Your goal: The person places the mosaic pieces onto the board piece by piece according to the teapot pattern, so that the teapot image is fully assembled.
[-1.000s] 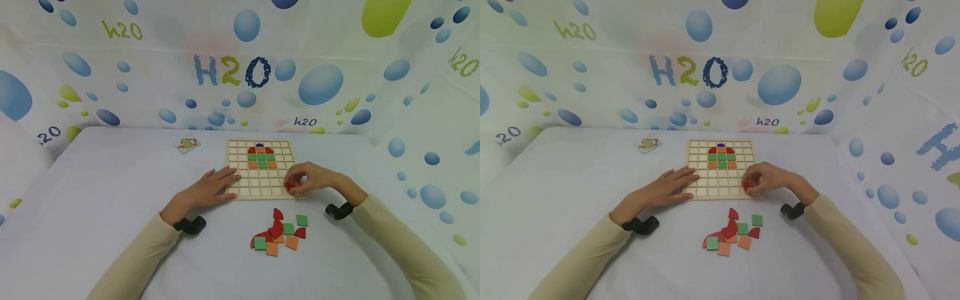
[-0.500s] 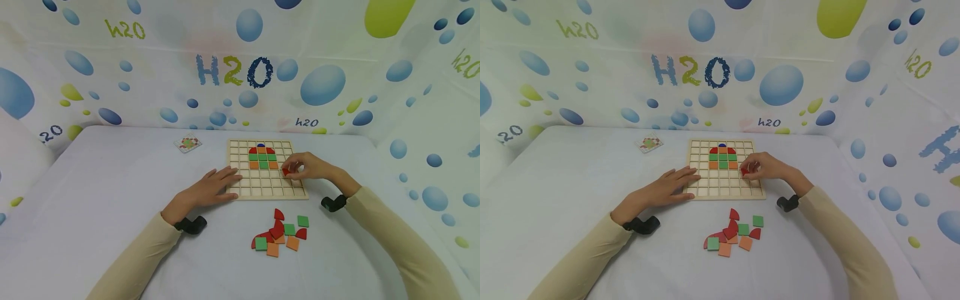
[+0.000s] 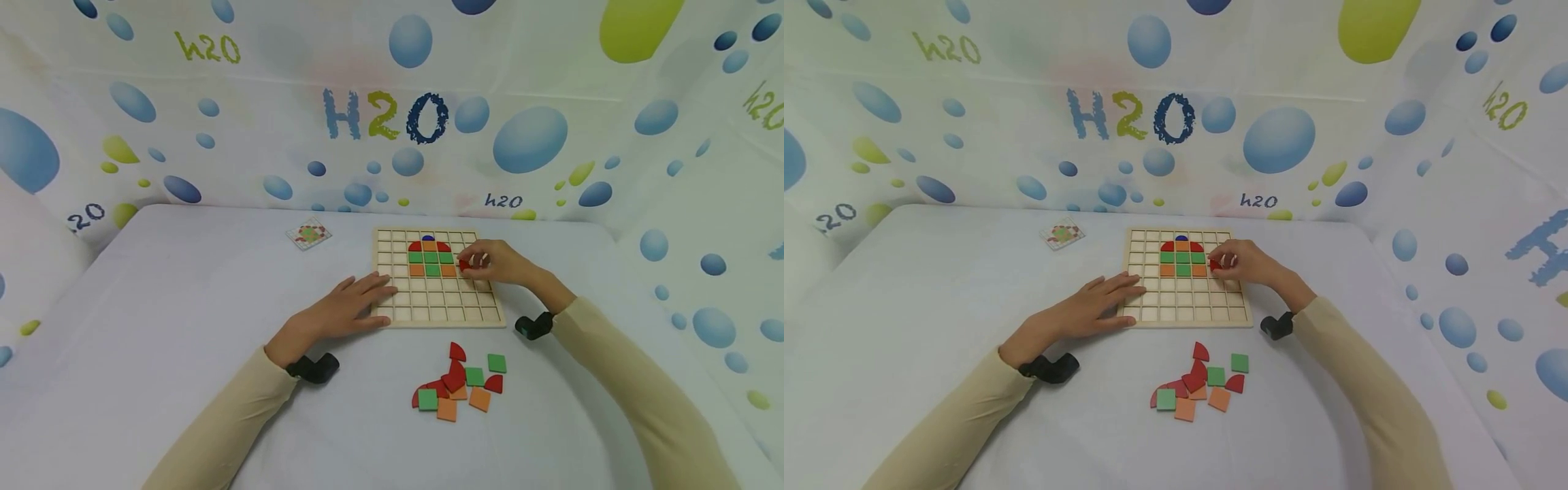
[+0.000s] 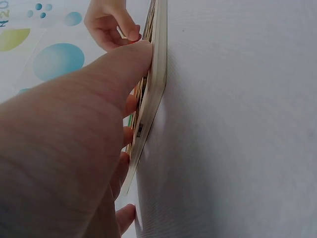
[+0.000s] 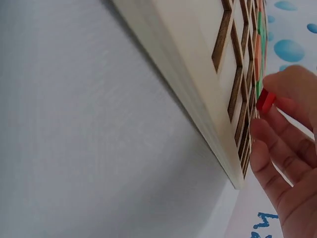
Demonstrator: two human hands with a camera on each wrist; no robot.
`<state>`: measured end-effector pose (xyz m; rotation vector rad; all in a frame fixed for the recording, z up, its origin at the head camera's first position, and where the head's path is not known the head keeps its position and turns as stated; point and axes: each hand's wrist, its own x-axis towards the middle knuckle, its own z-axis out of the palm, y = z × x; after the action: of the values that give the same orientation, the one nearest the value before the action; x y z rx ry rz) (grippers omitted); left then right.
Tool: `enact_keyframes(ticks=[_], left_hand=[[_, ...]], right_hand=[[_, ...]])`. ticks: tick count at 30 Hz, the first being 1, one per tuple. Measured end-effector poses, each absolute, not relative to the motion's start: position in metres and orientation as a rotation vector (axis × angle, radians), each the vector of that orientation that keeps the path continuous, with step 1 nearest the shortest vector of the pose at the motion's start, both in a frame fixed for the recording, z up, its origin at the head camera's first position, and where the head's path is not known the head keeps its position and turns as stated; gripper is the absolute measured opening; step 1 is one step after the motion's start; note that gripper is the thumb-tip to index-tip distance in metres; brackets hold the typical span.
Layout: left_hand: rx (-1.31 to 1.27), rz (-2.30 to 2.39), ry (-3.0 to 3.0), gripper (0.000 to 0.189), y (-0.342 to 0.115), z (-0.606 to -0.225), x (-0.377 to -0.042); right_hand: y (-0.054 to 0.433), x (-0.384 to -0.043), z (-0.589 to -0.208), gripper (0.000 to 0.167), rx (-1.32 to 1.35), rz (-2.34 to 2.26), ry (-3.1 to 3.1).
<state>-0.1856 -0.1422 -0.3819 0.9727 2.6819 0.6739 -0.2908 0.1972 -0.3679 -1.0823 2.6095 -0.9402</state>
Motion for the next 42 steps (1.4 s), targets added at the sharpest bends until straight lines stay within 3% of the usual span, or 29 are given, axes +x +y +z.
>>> enact_keyframes(ticks=[10, 19, 42], left_hand=[[0.979, 0.672, 2.685, 0.06, -0.141, -0.383, -0.186], [0.969, 0.671, 2.686, 0.06, -0.142, -0.382, -0.185], [0.972, 0.668, 2.688, 0.061, -0.141, -0.383, -0.186]], right_hand=[[0.19, -0.294, -0.372, 0.029, -0.923, -0.939, 2.689], [0.185, -0.296, -0.373, 0.014, -0.844, -0.931, 2.725], [0.189, -0.288, -0.37, 0.016, -0.789, -1.008, 2.731]])
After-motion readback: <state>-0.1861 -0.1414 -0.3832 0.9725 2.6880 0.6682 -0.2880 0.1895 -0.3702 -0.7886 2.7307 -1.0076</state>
